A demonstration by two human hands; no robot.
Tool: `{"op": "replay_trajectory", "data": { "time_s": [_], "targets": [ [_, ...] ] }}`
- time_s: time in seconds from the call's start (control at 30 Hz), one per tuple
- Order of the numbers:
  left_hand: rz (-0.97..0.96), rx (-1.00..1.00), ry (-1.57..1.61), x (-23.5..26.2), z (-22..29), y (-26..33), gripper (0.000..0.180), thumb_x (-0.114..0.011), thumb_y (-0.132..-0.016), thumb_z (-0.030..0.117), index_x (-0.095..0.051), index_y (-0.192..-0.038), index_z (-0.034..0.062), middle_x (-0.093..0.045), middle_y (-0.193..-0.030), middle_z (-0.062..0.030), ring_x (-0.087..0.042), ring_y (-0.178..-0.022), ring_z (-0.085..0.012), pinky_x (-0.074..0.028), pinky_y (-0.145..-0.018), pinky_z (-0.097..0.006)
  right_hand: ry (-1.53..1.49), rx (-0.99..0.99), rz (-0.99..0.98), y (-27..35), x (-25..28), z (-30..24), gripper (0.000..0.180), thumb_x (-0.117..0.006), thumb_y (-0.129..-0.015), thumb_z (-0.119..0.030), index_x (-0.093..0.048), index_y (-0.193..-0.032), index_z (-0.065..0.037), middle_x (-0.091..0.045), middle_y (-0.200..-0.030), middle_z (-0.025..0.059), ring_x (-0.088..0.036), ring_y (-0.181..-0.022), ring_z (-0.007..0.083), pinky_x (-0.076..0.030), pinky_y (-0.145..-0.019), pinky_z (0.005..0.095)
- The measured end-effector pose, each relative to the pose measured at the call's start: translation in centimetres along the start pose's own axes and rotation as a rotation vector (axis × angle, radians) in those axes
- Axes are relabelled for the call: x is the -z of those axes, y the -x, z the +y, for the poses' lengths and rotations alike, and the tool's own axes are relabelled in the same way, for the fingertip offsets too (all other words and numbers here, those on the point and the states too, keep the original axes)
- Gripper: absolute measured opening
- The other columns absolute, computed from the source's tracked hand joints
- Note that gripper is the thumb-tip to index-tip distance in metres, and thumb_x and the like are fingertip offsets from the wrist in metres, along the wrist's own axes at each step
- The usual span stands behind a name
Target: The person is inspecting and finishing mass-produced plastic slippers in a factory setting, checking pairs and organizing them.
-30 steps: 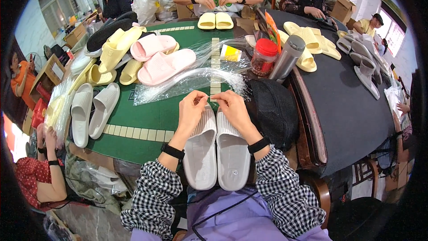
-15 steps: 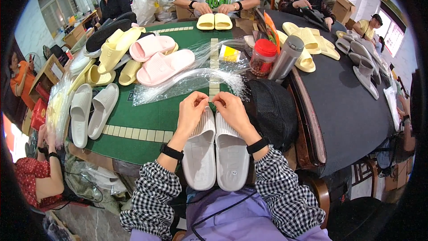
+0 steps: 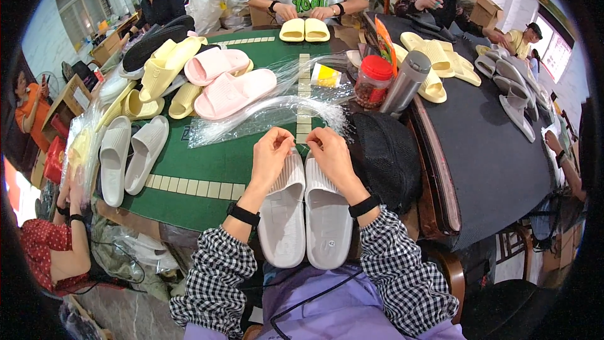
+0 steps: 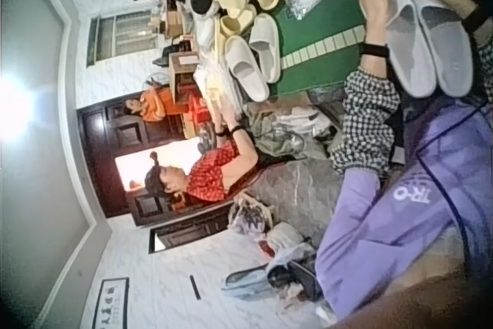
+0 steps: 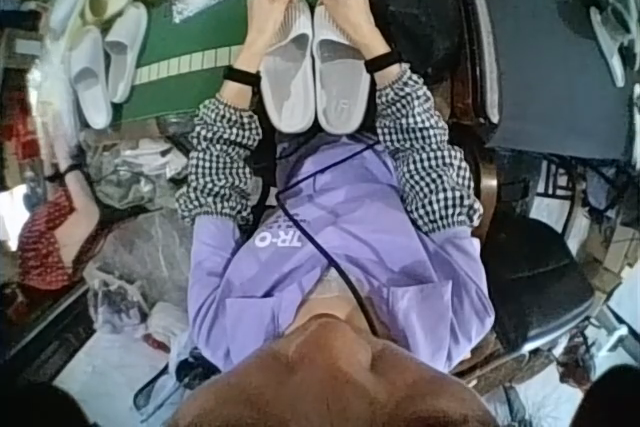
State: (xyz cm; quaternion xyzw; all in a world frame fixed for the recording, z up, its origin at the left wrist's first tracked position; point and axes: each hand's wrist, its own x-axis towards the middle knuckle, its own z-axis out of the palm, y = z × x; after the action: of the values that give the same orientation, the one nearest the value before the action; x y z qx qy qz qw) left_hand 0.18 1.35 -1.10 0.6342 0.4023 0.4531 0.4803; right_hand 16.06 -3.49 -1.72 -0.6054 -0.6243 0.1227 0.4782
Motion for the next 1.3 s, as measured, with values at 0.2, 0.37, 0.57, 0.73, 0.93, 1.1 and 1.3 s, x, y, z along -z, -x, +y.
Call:
{"op": "replay_trajectory", "data": {
  "time_s": [0.2,0.37,0.57,0.73,0.93,1.1,1.3],
  "targets": [
    [-0.084,-0.028,-0.001,0.0,0.1,0.1,0.005,-0.062,-0.092,0.005,-0.064,-0.091,-0.0002,-0.067,-0.08,-0.0021,-0.06,-0.07,-0.0065,-0.049,-0.063,-0.023,-0.079,0.071,-0.036,-0.2,-0.2,-0.1,0.008,-0.062,-0.083,-0.002,-0.066,-0.089,0.0,-0.062,-0.086,0.0155,-0.065,-0.08,0.033,-0.052,-0.07,0.04],
    [-0.119,-0.038,-0.051,0.1,0.3,0.2,0.007,-0.062,-0.093,0.006,-0.066,-0.093,0.0002,-0.068,-0.086,-0.0023,-0.058,-0.072,-0.0066,-0.048,-0.065,-0.022,-0.107,0.072,-0.045,-0.2,-0.2,0.0,0.008,-0.062,-0.082,-0.001,-0.066,-0.089,0.0,-0.063,-0.087,0.0159,-0.065,-0.08,0.0334,-0.052,-0.072,0.0405],
    [-0.076,-0.029,-0.01,0.0,0.3,0.2,0.007,-0.062,-0.093,0.005,-0.064,-0.097,-0.0001,-0.067,-0.086,-0.0031,-0.059,-0.072,-0.0072,-0.048,-0.065,-0.022,-0.011,-0.036,-0.027,0.0,-0.3,0.5,0.008,-0.059,-0.084,-0.003,-0.066,-0.088,-0.001,-0.063,-0.088,0.0165,-0.064,-0.083,0.0354,-0.052,-0.074,0.0434],
    [-0.057,-0.078,-0.036,-0.1,0.1,0.3,0.004,-0.062,-0.091,0.003,-0.063,-0.093,0.0002,-0.066,-0.083,-0.0018,-0.06,-0.071,-0.0069,-0.051,-0.064,-0.023,0.039,-0.038,0.006,0.0,-0.4,0.9,0.009,-0.056,-0.084,-0.002,-0.065,-0.088,-0.001,-0.064,-0.088,0.0173,-0.064,-0.084,0.0372,-0.051,-0.074,0.0459],
    [-0.059,-0.111,-0.049,-0.1,-0.4,0.1,0.005,-0.062,-0.091,0.003,-0.062,-0.095,0.0002,-0.065,-0.083,-0.0017,-0.06,-0.072,-0.0069,-0.052,-0.065,-0.023,-0.116,0.005,0.001,-0.1,-0.4,0.7,0.006,-0.06,-0.084,-0.002,-0.063,-0.088,0.001,-0.065,-0.084,0.0187,-0.065,-0.08,0.0357,-0.052,-0.071,0.0427],
    [0.001,-0.186,-0.135,-0.2,0.3,0.4,0.023,-0.061,-0.088,-0.002,-0.06,-0.111,0.0003,-0.063,-0.104,-0.0087,-0.062,-0.076,-0.0133,-0.052,-0.067,-0.027,-0.167,-0.067,-0.004,-0.2,-0.3,0.5,0.007,-0.063,-0.084,-0.002,-0.062,-0.089,0.002,-0.065,-0.083,0.0181,-0.065,-0.075,0.0349,-0.052,-0.068,0.0405],
    [0.088,-0.412,-0.254,0.4,3.4,2.6,0.034,-0.058,-0.087,-0.005,-0.059,-0.12,0.0031,-0.055,-0.119,-0.0125,-0.061,-0.083,-0.0168,-0.051,-0.069,-0.028,0.019,0.076,0.194,-0.6,-0.2,0.3,0.006,-0.065,-0.081,-0.002,-0.062,-0.085,-0.002,-0.062,-0.095,0.0143,-0.058,-0.098,0.0351,-0.046,-0.086,0.0444]
  ]
}}
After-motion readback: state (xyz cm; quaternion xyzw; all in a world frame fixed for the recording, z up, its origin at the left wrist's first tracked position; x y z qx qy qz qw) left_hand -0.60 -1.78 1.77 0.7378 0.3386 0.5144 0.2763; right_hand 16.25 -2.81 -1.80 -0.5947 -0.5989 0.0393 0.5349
